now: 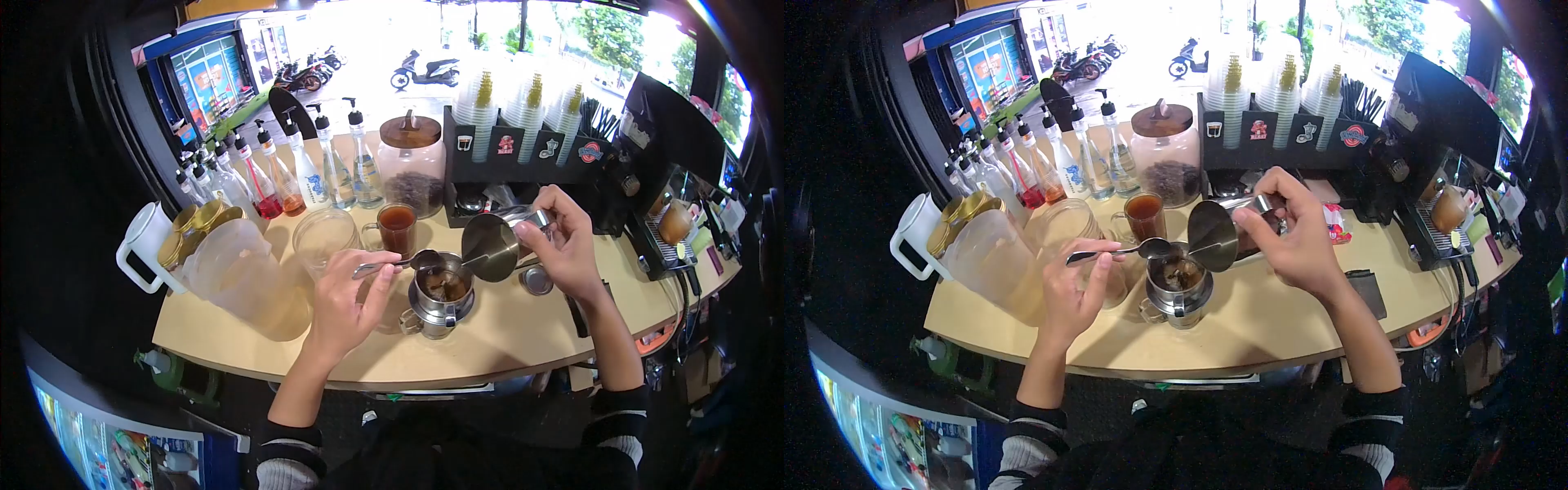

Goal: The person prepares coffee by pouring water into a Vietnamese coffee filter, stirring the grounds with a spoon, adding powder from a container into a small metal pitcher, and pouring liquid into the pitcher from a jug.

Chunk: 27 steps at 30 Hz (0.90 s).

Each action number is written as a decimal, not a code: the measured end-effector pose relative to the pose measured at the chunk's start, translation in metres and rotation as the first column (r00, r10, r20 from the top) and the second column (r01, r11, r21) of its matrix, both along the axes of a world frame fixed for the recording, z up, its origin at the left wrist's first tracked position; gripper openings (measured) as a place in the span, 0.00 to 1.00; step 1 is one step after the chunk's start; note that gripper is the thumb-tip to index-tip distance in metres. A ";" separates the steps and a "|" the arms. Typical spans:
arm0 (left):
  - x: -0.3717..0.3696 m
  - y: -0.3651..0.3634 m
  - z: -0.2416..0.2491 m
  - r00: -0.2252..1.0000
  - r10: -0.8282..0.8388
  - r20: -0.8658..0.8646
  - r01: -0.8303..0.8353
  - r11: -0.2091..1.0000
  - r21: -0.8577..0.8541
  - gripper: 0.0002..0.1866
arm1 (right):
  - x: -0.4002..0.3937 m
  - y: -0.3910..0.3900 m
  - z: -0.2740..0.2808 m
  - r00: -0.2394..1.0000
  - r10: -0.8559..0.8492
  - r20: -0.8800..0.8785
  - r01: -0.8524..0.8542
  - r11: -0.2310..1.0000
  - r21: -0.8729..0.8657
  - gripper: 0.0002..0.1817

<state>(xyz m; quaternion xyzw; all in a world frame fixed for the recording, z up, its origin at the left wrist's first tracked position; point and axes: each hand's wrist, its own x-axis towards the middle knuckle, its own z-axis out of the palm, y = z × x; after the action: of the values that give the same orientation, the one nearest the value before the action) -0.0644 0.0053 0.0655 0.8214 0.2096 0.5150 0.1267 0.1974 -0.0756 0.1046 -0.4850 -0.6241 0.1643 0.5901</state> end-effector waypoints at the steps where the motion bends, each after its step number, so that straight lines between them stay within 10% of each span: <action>1: 0.000 -0.001 0.000 1.000 0.015 -0.001 -0.015 1.000 0.020 0.08 | 0.007 0.002 -0.006 1.000 0.010 0.001 -0.010 1.000 0.002 0.10; 11: 0.015 -0.025 -0.011 0.989 0.108 0.099 -0.114 0.992 0.057 0.05 | 0.058 0.021 -0.105 0.778 -0.018 -0.628 -0.118 0.977 -0.175 0.07; 21: 0.036 -0.044 -0.022 0.975 0.223 0.016 -0.223 0.963 0.151 0.05 | 0.075 0.037 -0.204 0.653 0.097 -0.752 -0.247 0.965 -0.090 0.11; 23: 0.042 -0.045 -0.023 0.976 0.218 0.025 -0.219 0.965 0.147 0.07 | 0.080 0.034 -0.209 0.695 0.083 -0.715 -0.252 0.958 -0.134 0.09; 25: 0.047 -0.043 -0.026 0.975 0.223 0.007 -0.220 0.956 0.194 0.08 | 0.084 0.039 -0.206 0.974 -0.169 -0.153 0.150 0.981 -0.125 0.08; 27: 0.052 -0.042 -0.024 0.973 0.231 -0.009 -0.222 0.945 0.239 0.09 | 0.073 0.023 -0.162 0.989 -0.142 0.035 0.141 0.989 0.050 0.12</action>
<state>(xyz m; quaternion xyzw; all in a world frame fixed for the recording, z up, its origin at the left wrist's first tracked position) -0.0122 -0.0369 0.0416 0.8106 0.2421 0.5320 -0.0358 0.2700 -0.0523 -0.0578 -0.5170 -0.6032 0.0977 0.5994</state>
